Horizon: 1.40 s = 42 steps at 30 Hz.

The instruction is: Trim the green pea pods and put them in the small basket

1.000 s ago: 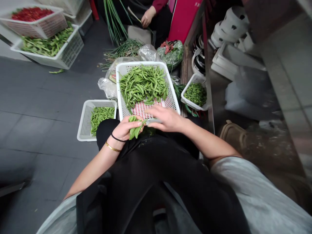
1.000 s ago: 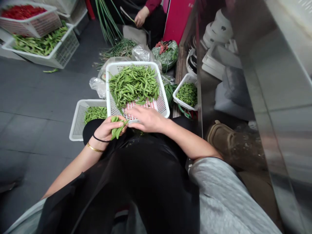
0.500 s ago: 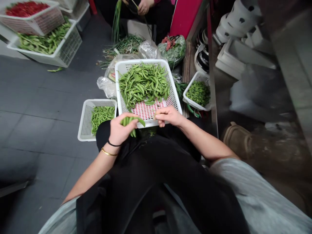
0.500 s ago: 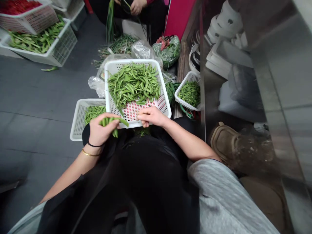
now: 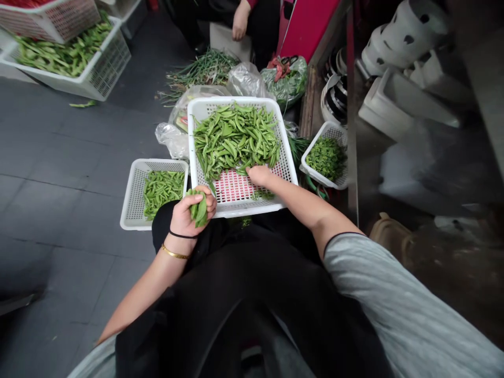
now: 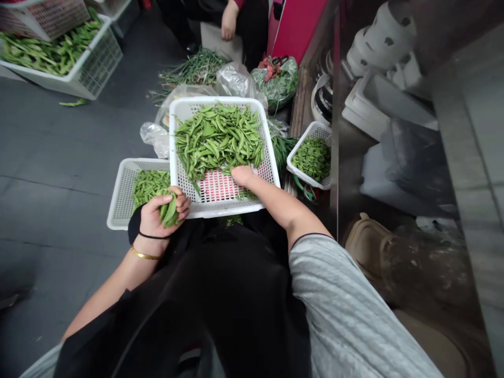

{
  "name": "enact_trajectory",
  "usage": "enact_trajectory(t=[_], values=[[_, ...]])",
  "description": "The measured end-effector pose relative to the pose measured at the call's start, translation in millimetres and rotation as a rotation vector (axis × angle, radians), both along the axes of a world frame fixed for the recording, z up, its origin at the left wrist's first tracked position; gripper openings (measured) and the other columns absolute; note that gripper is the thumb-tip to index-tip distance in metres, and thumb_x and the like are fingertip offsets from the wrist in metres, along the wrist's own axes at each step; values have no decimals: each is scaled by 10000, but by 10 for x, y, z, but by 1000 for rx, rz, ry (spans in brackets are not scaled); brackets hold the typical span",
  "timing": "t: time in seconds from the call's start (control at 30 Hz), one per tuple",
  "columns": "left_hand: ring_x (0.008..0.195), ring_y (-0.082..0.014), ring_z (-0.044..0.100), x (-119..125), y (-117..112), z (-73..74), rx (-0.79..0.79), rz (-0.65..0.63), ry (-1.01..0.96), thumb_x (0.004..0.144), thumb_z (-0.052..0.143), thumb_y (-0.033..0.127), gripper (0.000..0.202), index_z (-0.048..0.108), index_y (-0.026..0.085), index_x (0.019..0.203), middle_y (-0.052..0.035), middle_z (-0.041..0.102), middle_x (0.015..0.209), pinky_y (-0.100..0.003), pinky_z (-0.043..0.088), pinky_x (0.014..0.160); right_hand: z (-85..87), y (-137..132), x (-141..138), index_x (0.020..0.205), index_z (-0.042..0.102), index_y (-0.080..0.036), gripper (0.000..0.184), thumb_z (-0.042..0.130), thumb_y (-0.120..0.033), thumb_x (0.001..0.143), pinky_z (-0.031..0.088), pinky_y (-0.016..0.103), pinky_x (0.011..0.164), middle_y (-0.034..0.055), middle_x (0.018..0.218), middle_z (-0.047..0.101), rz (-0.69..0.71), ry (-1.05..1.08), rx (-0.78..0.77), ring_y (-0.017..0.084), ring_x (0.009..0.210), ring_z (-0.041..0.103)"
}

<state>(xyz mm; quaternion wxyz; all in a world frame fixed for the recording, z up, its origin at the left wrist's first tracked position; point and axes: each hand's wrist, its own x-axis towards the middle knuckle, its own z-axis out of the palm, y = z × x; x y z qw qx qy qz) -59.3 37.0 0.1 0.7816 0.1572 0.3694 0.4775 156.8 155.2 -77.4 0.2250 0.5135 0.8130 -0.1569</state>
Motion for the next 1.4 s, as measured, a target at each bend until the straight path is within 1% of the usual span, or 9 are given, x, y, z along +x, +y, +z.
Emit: enact_trajectory(t=[0.17, 0.3, 0.5, 0.63, 0.87, 1.07, 1.17, 1.3, 1.4], values=[[424, -76, 438, -12, -49, -8, 26, -61, 39, 527, 752, 210, 227, 553, 156, 622, 35, 448, 472, -160, 321, 348, -30, 29, 37, 1160, 568, -87, 312, 487, -211, 886, 466, 330, 810, 205, 1111, 658, -29, -16, 31, 271, 1030, 622], [430, -96, 517, 83, -79, -39, 40, -14, 250, 514, 798, 173, 274, 562, 142, 650, 16, 552, 496, -191, 418, 405, 338, -181, 77, 1134, 563, -130, 350, 468, -379, 908, 473, 320, 770, 177, 1166, 623, -50, 35, 148, 260, 991, 630], [472, -81, 553, 314, -202, -38, 125, 64, 486, 518, 837, 208, 319, 650, 108, 757, -9, 633, 596, -180, 453, 463, 885, -1074, -160, 1130, 526, -137, 371, 484, -421, 896, 440, 294, 651, 109, 883, 695, 74, 321, 151, 229, 754, 648], [520, -90, 582, 358, -292, -17, 118, 81, 429, 516, 840, 203, 295, 627, 112, 697, -10, 638, 617, -186, 472, 509, 948, -1413, -154, 1069, 548, -135, 328, 539, -407, 885, 416, 269, 644, 88, 836, 679, 82, 559, 183, 191, 715, 620], [452, -74, 538, 280, -336, 66, 113, 66, 355, 538, 828, 200, 264, 635, 102, 690, 10, 593, 537, -179, 428, 458, 985, -1468, 75, 788, 588, -162, 256, 468, -335, 934, 399, 227, 661, 39, 745, 605, 172, 951, 272, 130, 703, 541], [533, -90, 574, 262, -385, 48, 183, 36, 419, 527, 845, 210, 299, 684, 117, 760, -19, 648, 647, -202, 473, 522, 1061, -1547, 14, 743, 563, -156, 247, 455, -272, 932, 396, 221, 634, 3, 644, 566, 222, 998, 84, 109, 624, 525], [589, -109, 602, 251, -417, 23, 213, -66, 377, 519, 849, 212, 294, 683, 116, 741, -44, 676, 725, -217, 490, 560, 1099, -1597, -51, 709, 559, -155, 259, 472, -279, 920, 401, 198, 589, -14, 619, 562, 214, 1056, -158, 81, 561, 522], [552, -109, 589, 216, -440, 16, 261, -223, 257, 541, 839, 209, 363, 642, 122, 833, -23, 647, 668, -198, 458, 503, 1117, -1561, 5, 770, 582, -147, 234, 512, -332, 895, 429, 168, 504, -24, 626, 589, 18, 1168, -488, 64, 487, 559], [519, -119, 584, 165, -424, 14, 279, -295, 160, 604, 805, 221, 359, 558, 144, 854, -18, 633, 620, -192, 439, 464, 1116, -1418, 202, 768, 556, -148, 275, 510, -390, 888, 425, 172, 453, -27, 601, 579, -284, 1246, -304, 71, 462, 552]])
